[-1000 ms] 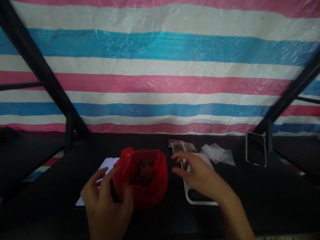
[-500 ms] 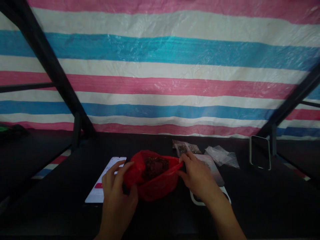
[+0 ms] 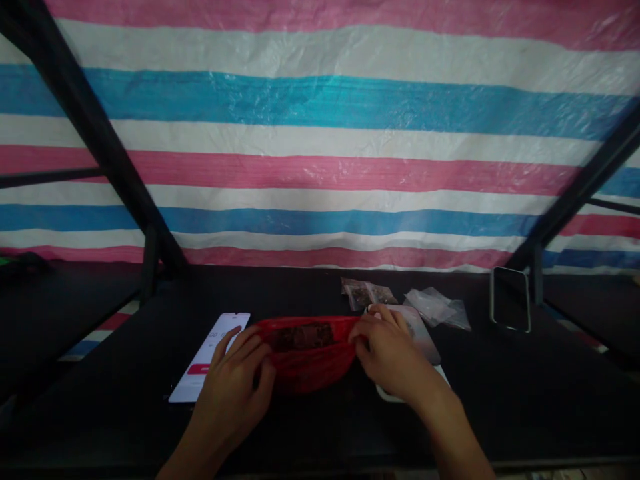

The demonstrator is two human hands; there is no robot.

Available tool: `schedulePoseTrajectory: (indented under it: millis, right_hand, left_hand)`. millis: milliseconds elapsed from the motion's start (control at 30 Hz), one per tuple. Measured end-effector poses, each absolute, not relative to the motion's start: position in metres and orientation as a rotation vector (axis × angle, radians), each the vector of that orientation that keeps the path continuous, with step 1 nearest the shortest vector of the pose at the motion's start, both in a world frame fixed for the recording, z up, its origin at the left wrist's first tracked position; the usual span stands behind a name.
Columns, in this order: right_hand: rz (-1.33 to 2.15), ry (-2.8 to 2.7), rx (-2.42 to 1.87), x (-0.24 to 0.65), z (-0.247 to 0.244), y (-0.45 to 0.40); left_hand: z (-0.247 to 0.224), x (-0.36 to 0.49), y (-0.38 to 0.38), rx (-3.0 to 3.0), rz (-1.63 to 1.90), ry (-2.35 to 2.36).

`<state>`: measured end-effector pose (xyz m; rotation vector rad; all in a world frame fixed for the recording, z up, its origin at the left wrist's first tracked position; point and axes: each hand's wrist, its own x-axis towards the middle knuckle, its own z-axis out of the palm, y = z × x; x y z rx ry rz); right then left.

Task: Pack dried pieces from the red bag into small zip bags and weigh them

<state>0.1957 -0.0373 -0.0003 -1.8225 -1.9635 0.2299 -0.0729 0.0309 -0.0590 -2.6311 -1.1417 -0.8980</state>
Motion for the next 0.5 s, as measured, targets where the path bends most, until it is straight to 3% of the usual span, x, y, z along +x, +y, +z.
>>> schedulePoseTrajectory:
  millis: [167, 333, 500]
  right_hand:
    - [0.246, -1.696, -1.474, 0.246, 0.015, -0.045]
    - [-0.058, -1.270, -1.758, 0.305, 0.006, -0.054]
    - [0.039, -1.242, -1.994, 0.315, -0.018, -0.047]
  left_hand:
    - [-0.057, -0.067, 0.024, -2.583, -1.178, -0.975]
    - [-0.059, -0.049, -0.012, -2.513, -1.450, -0.806]
    - [-0.077, -0.014, -0.047, -2.491, -1.604, -0.555]
